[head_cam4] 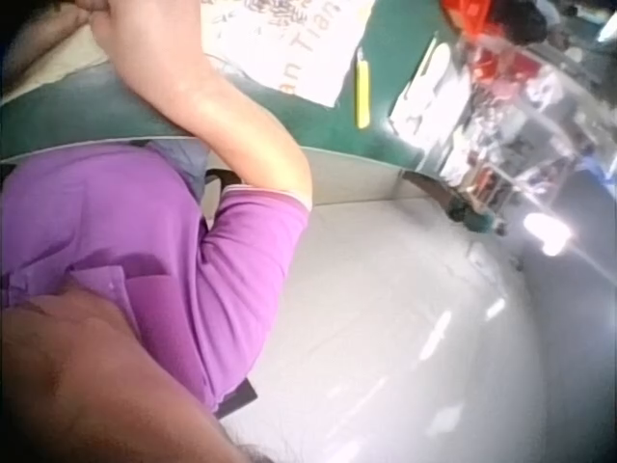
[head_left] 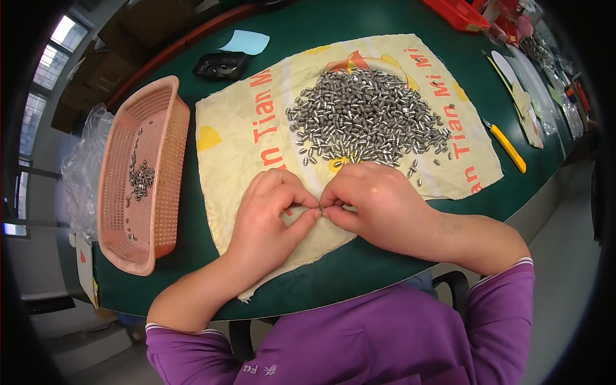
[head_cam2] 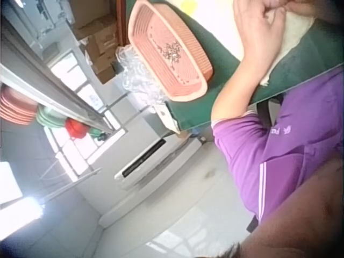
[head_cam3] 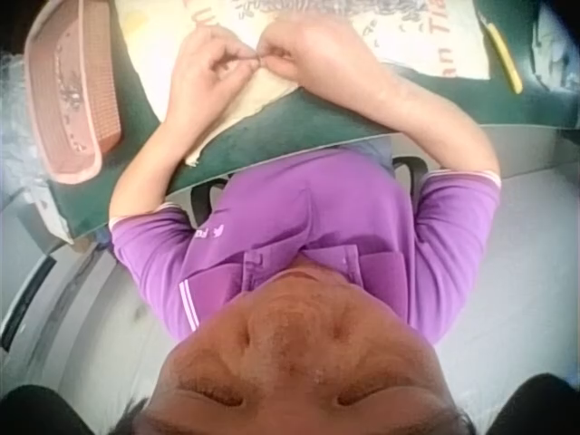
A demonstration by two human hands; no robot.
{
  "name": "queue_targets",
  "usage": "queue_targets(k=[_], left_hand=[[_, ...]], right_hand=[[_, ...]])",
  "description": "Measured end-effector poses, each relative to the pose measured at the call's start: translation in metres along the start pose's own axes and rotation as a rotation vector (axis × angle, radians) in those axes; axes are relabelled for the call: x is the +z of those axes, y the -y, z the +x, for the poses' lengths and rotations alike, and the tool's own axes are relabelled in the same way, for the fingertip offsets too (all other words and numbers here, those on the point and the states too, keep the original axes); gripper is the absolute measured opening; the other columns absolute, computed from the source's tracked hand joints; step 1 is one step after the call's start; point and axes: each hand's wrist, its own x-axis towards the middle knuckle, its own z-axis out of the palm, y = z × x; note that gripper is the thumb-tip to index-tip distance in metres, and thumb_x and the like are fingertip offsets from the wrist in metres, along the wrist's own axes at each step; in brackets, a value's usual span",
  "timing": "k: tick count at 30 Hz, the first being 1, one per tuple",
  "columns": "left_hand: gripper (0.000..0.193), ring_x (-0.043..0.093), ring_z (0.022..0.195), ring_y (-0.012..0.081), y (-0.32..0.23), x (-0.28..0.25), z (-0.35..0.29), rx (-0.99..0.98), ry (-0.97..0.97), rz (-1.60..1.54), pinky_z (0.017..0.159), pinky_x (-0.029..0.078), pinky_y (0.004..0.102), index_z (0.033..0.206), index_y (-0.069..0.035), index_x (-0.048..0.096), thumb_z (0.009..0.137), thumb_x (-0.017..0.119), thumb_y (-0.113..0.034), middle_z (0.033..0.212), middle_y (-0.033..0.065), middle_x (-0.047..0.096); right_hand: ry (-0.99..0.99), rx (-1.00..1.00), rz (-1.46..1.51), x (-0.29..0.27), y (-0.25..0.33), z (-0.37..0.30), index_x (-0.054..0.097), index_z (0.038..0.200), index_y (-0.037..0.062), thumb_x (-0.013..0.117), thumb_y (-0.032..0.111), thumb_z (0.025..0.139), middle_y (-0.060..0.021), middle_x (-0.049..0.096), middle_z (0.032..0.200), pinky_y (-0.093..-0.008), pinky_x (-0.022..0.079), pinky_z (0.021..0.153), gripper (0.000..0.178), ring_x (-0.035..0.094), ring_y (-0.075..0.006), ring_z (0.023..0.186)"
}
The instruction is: The recorder is sorting small metal pins from a pile on a cloth mat and precisely inserting them into plastic carrier strips using their hands and a small manual tool.
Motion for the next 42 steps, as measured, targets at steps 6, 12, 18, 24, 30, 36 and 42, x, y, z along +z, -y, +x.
queue_targets(k=[6, 12, 18, 24, 30, 36, 42], left_hand=[[0.019, 0.059, 0.088, 0.0262, 0.0008, 0.0001, -0.0021, 0.026, 0.003, 0.003, 0.075, 0.049, 0.0374, 0.088, -0.005, 0.069, 0.074, 0.082, -0.002, 0.095, 0.0063, 0.061], [0.023, 0.059, 0.088, 0.0264, 0.0019, -0.0001, -0.0019, 0.049, 0.003, -0.005, 0.074, 0.049, 0.0375, 0.09, -0.006, 0.068, 0.073, 0.082, -0.002, 0.095, 0.0061, 0.062], [0.025, 0.06, 0.088, 0.0252, -0.0006, -0.0023, -0.0015, 0.083, 0.007, 0.013, 0.076, 0.049, 0.0372, 0.095, -0.006, 0.068, 0.074, 0.082, -0.002, 0.096, 0.0051, 0.065], [0.043, 0.06, 0.087, 0.0222, -0.0002, -0.0004, -0.0035, 0.009, 0.009, -0.043, 0.078, 0.05, 0.0363, 0.116, -0.007, 0.066, 0.077, 0.082, -0.003, 0.096, 0.0031, 0.07], [0.052, 0.061, 0.09, 0.0224, 0.0002, -0.0026, -0.0041, 0.022, 0.039, -0.055, 0.082, 0.051, 0.0351, 0.13, -0.005, 0.061, 0.081, 0.077, 0.0, 0.098, 0.003, 0.071], [0.064, 0.063, 0.099, 0.0131, 0.0009, -0.0073, -0.008, -0.111, 0.161, -0.155, 0.092, 0.05, 0.0284, 0.147, -0.004, 0.047, 0.088, 0.07, 0.008, 0.108, 0.0044, 0.068], [0.069, 0.062, 0.095, 0.011, -0.0036, -0.0075, -0.0076, -0.081, 0.154, -0.108, 0.088, 0.049, 0.027, 0.15, -0.004, 0.043, 0.088, 0.07, 0.009, 0.099, 0.0011, 0.063]], right_hand=[[-0.01, -0.012, -0.001, 0.0021, 0.0001, -0.0038, 0.069, 0.09, 0.0077, 0.08, 0.009, 0.079, -0.0069, 0.066, 0.085, -0.0397, 0.054, 0.07, 0.016, 0.067, -0.028, 0.08], [0.017, -0.015, 0.06, 0.0008, -0.0001, -0.0043, 0.063, 0.092, 0.0043, 0.077, 0.01, 0.079, -0.0126, 0.061, 0.086, -0.0448, 0.052, 0.074, 0.02, 0.063, -0.0344, 0.084], [0.022, 0.018, 0.1, -0.0006, 0.0015, -0.0045, 0.064, 0.094, 0.0044, 0.077, 0.009, 0.08, -0.0125, 0.062, 0.088, -0.045, 0.053, 0.075, 0.02, 0.064, -0.0347, 0.085], [0.044, 0.014, 0.089, -0.0038, 0.0023, -0.0034, 0.064, 0.096, 0.004, 0.076, 0.009, 0.081, -0.0127, 0.063, 0.089, -0.0457, 0.053, 0.075, 0.02, 0.065, -0.0354, 0.085], [0.058, 0.013, 0.09, -0.0046, 0.0018, -0.0039, 0.062, 0.095, 0.0035, 0.076, 0.008, 0.08, -0.0143, 0.062, 0.089, -0.0465, 0.053, 0.076, 0.021, 0.064, -0.0365, 0.086], [0.061, -0.008, 0.084, -0.004, 0.0002, -0.004, 0.062, 0.094, 0.0037, 0.076, 0.008, 0.081, -0.0143, 0.062, 0.088, -0.0466, 0.053, 0.076, 0.02, 0.064, -0.0365, 0.086], [0.043, 0.001, 0.065, -0.004, -0.0001, -0.0045, 0.068, 0.097, 0.0067, 0.078, 0.009, 0.08, -0.0075, 0.066, 0.089, -0.0412, 0.053, 0.077, 0.02, 0.066, -0.0289, 0.087]])
